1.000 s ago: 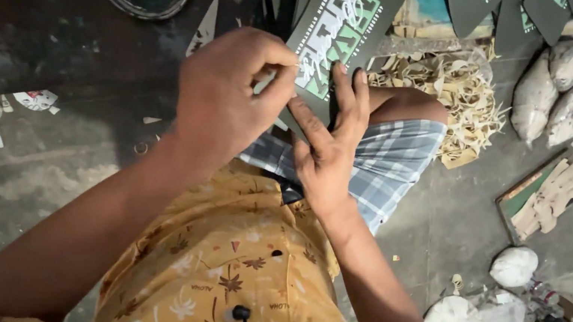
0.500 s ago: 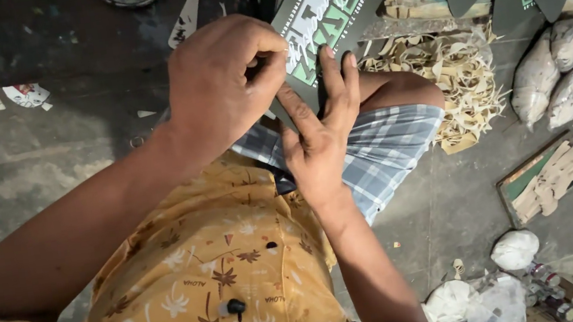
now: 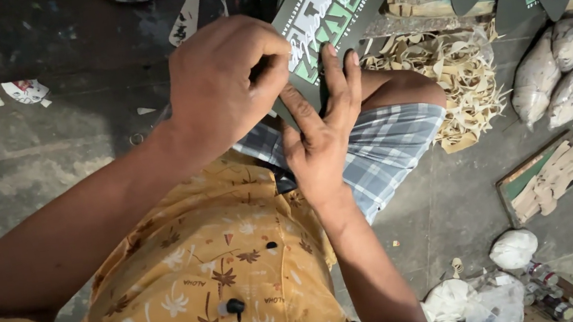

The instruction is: Removing small cutouts from screen-printed material using a picking tool.

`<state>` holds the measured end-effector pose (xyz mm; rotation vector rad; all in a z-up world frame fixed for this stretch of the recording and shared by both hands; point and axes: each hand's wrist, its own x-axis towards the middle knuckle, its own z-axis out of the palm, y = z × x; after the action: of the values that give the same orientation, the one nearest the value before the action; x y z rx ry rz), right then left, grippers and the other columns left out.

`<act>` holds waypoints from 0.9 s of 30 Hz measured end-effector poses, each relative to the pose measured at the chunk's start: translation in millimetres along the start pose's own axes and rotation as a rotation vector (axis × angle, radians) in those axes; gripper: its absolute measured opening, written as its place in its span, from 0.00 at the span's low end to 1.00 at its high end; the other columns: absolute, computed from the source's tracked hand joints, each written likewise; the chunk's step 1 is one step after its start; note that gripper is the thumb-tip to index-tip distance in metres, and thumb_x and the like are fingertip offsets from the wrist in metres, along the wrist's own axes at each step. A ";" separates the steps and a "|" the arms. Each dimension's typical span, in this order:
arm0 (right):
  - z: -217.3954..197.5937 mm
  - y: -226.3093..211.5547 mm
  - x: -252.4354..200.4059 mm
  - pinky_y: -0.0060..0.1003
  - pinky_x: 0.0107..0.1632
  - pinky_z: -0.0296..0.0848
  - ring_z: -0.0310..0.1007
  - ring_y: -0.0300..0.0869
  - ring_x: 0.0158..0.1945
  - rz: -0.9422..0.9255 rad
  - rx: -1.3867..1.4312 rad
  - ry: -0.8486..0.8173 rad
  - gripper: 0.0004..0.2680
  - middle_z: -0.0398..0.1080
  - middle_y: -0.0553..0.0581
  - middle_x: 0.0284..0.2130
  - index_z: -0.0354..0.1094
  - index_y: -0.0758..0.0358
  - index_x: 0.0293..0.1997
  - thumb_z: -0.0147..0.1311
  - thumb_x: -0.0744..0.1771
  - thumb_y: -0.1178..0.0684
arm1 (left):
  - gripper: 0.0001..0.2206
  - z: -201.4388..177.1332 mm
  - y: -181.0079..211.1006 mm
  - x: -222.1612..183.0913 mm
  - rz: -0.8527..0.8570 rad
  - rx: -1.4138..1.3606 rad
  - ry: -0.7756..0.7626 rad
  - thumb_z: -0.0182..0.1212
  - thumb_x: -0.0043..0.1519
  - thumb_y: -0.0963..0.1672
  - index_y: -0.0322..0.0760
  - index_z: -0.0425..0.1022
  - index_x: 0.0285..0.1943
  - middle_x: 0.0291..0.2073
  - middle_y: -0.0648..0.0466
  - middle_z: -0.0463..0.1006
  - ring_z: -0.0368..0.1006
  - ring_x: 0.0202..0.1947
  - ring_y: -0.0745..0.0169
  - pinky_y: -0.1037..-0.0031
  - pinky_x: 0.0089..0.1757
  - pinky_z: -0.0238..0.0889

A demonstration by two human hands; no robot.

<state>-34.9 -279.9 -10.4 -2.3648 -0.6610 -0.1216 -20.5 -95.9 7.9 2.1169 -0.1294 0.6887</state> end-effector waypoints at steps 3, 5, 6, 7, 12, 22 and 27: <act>1.2 1.2 -1.8 0.54 0.80 0.42 0.39 0.61 0.80 0.007 0.016 0.001 0.22 0.49 0.61 0.77 0.75 0.51 0.62 0.57 0.63 0.67 | 0.08 -1.1 -0.5 0.2 0.031 0.009 0.017 0.71 0.63 0.38 0.38 0.74 0.42 0.38 0.55 0.80 0.78 0.37 0.58 0.70 0.36 0.70; -1.6 -1.9 0.3 0.56 0.81 0.42 0.38 0.62 0.81 0.015 0.015 -0.009 0.22 0.49 0.61 0.76 0.75 0.51 0.62 0.56 0.62 0.67 | 0.08 -1.2 -1.1 0.0 0.002 -0.020 -0.004 0.71 0.64 0.38 0.38 0.75 0.42 0.38 0.55 0.80 0.78 0.36 0.60 0.71 0.35 0.69; -2.6 -3.7 1.4 0.58 0.83 0.42 0.38 0.63 0.82 0.022 0.016 -0.019 0.23 0.49 0.62 0.76 0.76 0.52 0.61 0.55 0.61 0.68 | 0.08 -1.7 -1.6 -0.2 -0.027 -0.047 -0.024 0.71 0.65 0.37 0.38 0.75 0.42 0.38 0.55 0.81 0.78 0.35 0.61 0.73 0.34 0.68; -1.9 -3.2 0.7 0.58 0.83 0.42 0.38 0.63 0.82 0.022 0.018 -0.020 0.23 0.49 0.62 0.76 0.76 0.52 0.61 0.55 0.61 0.68 | 0.08 -2.1 -1.3 -0.3 -0.028 -0.046 -0.024 0.71 0.65 0.37 0.38 0.75 0.42 0.38 0.55 0.81 0.78 0.35 0.61 0.73 0.34 0.68; -0.7 -1.0 -0.7 0.55 0.80 0.41 0.38 0.62 0.83 0.013 0.016 -0.013 0.22 0.48 0.62 0.76 0.75 0.51 0.61 0.56 0.62 0.68 | 0.08 -1.5 -1.6 -0.3 0.042 0.002 0.005 0.71 0.64 0.38 0.38 0.74 0.42 0.39 0.55 0.80 0.78 0.37 0.59 0.72 0.36 0.70; -1.6 -1.8 0.4 0.58 0.83 0.42 0.38 0.63 0.82 0.006 0.014 -0.009 0.21 0.48 0.62 0.76 0.75 0.53 0.61 0.56 0.62 0.67 | 0.08 -1.5 -0.8 0.7 0.042 0.008 0.011 0.71 0.64 0.37 0.38 0.74 0.42 0.38 0.55 0.80 0.78 0.37 0.59 0.72 0.36 0.69; 1.7 1.2 -1.8 0.55 0.81 0.41 0.38 0.60 0.80 0.007 0.009 0.000 0.22 0.48 0.61 0.77 0.75 0.51 0.62 0.56 0.62 0.67 | 0.07 -2.5 -4.1 3.5 -0.026 -0.137 -0.005 0.70 0.67 0.37 0.37 0.75 0.43 0.38 0.55 0.80 0.78 0.33 0.66 0.77 0.33 0.68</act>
<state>-36.0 -280.4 -12.8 -2.3583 -0.6518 -0.1155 -17.3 -90.9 7.9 1.9863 -0.1476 0.6408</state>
